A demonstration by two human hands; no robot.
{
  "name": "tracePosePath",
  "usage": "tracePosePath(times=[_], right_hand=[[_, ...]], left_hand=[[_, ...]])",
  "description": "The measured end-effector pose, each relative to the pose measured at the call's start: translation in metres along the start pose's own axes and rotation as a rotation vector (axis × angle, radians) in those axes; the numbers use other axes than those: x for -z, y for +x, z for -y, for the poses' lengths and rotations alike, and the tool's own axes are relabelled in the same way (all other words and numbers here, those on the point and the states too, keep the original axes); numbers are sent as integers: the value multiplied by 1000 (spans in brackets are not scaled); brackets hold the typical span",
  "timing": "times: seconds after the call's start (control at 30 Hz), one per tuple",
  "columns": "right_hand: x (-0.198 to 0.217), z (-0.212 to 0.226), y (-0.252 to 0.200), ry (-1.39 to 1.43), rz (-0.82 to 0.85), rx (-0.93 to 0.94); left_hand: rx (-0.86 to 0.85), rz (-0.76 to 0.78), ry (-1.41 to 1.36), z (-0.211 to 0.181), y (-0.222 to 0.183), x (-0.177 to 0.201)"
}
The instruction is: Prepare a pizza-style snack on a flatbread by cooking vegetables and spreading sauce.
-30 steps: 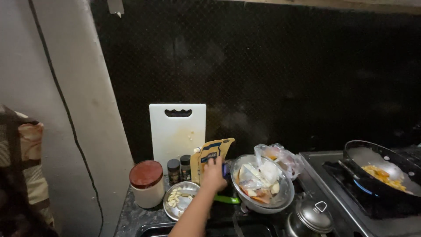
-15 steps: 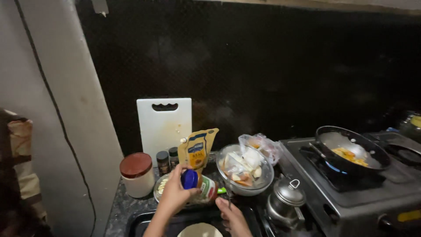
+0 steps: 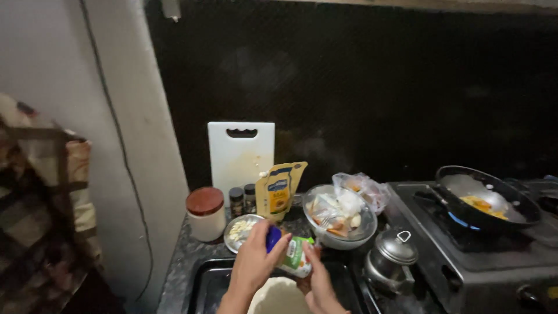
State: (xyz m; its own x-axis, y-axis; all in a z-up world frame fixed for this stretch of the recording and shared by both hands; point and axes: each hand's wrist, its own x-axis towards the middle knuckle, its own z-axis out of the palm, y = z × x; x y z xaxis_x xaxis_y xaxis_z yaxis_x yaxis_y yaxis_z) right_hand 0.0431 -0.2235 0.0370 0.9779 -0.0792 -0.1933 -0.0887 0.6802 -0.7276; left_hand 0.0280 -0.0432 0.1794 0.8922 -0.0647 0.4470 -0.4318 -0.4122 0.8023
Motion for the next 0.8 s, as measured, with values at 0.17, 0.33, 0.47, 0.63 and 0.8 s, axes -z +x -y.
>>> tracePosePath(times=[0.17, 0.33, 0.47, 0.63, 0.8], right_hand=[[-24, 19, -25, -38, 26, -33], [-17, 15, -27, -136, -14, -89], [29, 8, 6, -216, 63, -93], [20, 79, -2, -347, 107, 6], [132, 200, 59, -1011, -84, 562]], left_hand=[[-194, 79, 31, -2, -12, 10], [-115, -38, 75, 6, -14, -8], [167, -6, 44, 5, 0, -18], [370, 70, -35, -28, 37, -28], [118, -65, -125, -114, 73, -45]])
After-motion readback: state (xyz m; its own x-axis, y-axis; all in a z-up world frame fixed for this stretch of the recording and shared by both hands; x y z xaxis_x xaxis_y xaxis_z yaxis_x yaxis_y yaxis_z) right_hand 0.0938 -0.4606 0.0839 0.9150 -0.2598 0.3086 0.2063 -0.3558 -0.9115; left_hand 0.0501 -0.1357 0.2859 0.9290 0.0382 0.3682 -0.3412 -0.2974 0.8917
